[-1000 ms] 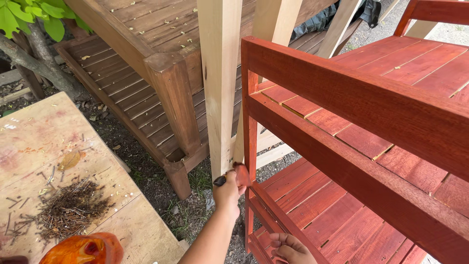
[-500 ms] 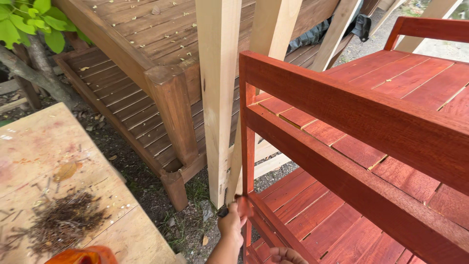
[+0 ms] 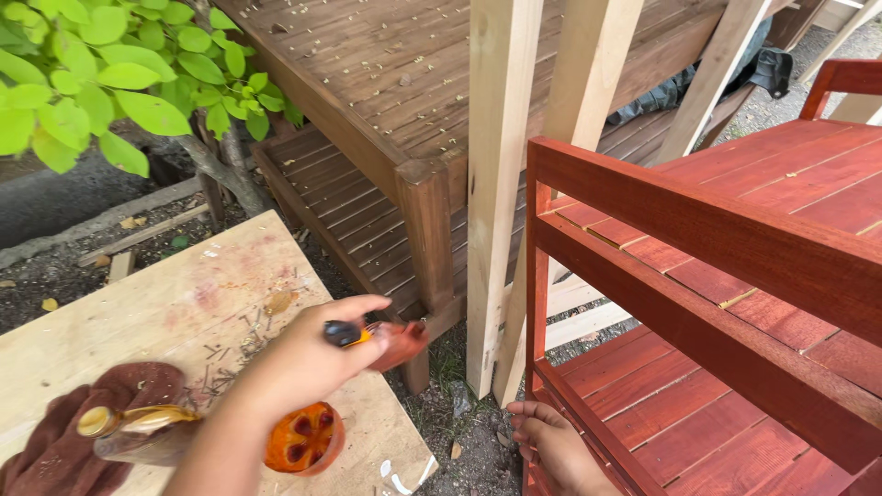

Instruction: The person applies reddish-brown wood stain to a slatted wooden bench using a cloth pad. They wipe the stain across the bench rails, legs, and shelf surfaces, periodically returning to a workbench to pour more stain from a bottle onto the pad and resume wiping different parts of the furniture.

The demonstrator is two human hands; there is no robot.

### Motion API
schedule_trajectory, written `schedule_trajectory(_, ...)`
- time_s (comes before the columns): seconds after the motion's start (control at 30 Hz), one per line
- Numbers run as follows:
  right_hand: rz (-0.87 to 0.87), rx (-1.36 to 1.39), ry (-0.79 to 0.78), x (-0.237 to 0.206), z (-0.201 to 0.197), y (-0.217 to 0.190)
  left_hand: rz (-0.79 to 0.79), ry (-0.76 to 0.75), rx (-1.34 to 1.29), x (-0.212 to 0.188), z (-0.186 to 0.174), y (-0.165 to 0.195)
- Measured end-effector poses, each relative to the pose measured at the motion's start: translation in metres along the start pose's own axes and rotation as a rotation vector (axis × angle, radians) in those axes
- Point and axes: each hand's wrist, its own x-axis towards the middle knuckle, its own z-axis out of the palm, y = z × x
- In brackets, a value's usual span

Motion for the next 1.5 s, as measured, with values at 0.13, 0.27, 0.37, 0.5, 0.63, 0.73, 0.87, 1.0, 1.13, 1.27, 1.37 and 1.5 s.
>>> schedule_trajectory(0.13,-0.045,0.015,-0.024,-0.011,0.039,-0.017,-0.101,-0.04,0.274,-0.04,-0.043,-0.013)
schedule_trajectory(0.27,-0.065,-0.033,-0.038,-0.013,0.07,-0.029,-0.219,-0.07,0.369,-0.037,-0.039,-0.062)
schedule_trajectory(0.37,-0.083,-0.069,-0.059,-0.014,0.087,-0.029,-0.204,-0.035,0.392,-0.023,-0.012,-0.108)
schedule_trajectory(0.5,-0.097,-0.092,-0.083,-0.013,0.098,-0.023,-0.214,0.054,0.417,-0.006,0.024,-0.152)
schedule_trajectory(0.63,-0.068,-0.112,-0.074,-0.012,0.097,-0.02,-0.196,0.127,0.289,-0.001,0.043,-0.172)
schedule_trajectory(0.73,-0.092,-0.124,-0.086,-0.012,0.095,-0.019,-0.154,0.206,0.175,0.0,0.052,-0.174)
schedule_trajectory(0.87,-0.085,-0.169,-0.046,-0.013,0.094,-0.019,0.035,0.231,0.205,0.012,0.063,-0.158)
schedule_trajectory(1.0,-0.106,-0.159,-0.065,-0.012,0.096,-0.019,-0.075,0.093,0.411,0.022,0.069,-0.132)
schedule_trajectory(1.13,-0.117,-0.188,-0.142,-0.014,0.104,-0.015,-0.13,0.018,0.444,0.027,0.062,-0.117)
schedule_trajectory(1.27,-0.068,-0.202,-0.224,-0.02,0.13,-0.008,0.007,0.07,0.477,0.029,0.05,-0.12)
schedule_trajectory(1.37,-0.066,-0.286,-0.264,-0.027,0.15,-0.003,0.027,0.073,0.404,0.028,0.046,-0.125)
schedule_trajectory(1.5,-0.017,-0.266,-0.292,-0.025,0.182,0.001,-0.012,0.046,0.281,0.025,0.042,-0.122)
